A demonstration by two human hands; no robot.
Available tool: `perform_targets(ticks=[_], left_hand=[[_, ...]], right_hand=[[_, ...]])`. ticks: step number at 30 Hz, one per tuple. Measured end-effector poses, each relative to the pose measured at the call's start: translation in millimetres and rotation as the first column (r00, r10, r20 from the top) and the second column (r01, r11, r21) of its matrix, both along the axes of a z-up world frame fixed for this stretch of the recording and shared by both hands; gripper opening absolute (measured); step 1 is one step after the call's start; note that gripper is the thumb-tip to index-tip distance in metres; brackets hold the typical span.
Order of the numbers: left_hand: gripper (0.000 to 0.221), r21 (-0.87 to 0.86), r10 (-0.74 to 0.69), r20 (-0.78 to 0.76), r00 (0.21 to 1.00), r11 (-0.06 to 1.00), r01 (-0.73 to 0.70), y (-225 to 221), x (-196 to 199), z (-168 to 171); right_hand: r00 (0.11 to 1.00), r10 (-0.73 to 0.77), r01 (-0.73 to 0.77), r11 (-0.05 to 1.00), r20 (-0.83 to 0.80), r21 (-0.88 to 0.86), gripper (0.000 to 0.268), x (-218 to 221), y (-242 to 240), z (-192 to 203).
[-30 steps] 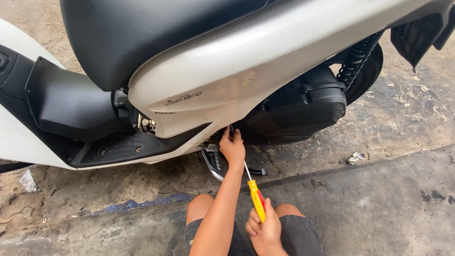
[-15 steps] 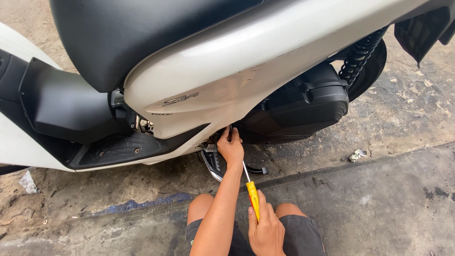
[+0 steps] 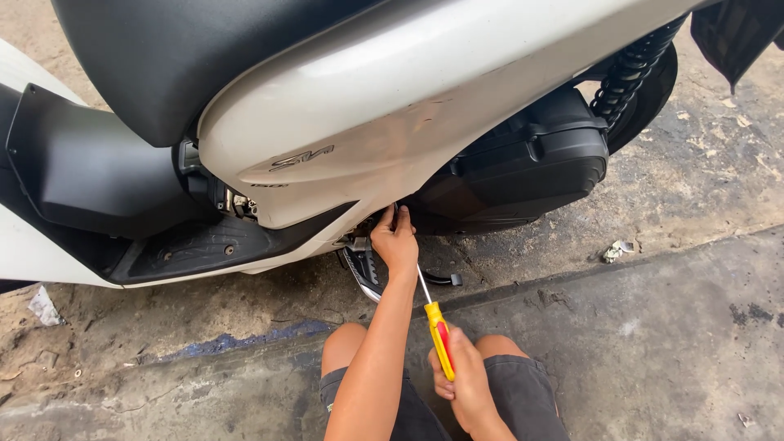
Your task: The person uses a screwdriver to remove or install screws on a motorcycle engine cover.
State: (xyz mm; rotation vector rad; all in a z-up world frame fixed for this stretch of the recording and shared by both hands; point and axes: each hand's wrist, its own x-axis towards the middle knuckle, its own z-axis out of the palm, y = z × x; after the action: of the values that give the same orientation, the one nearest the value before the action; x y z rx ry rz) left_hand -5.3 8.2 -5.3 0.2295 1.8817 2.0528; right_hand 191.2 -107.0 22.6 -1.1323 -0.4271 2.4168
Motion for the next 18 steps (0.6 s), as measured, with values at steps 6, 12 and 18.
perform_targets(ticks=[6,12,18], left_hand=[[0.037,0.071,0.033,-0.012,0.999,0.997,-0.032,5.6,-1.3,-11.3],[0.037,0.132,0.04,0.062,0.997,0.99,-0.048,6.1,-5.6,-14.5],[0.037,0.125,-0.031,0.119,0.992,0.992,0.016,-3.2,-12.5,-8.6]], right_hand=[[0.621,-0.327,-0.67,0.251,0.713,0.699,0.048,-13.3,-5.1,8.5],[0.967,-0.088,0.048,0.985,0.24,0.168,0.047,-20.4,14.4,-20.3],[0.977,-0.004,-0.072,0.934,-0.211,-0.351,0.04,-22.5,8.2,-42.2]])
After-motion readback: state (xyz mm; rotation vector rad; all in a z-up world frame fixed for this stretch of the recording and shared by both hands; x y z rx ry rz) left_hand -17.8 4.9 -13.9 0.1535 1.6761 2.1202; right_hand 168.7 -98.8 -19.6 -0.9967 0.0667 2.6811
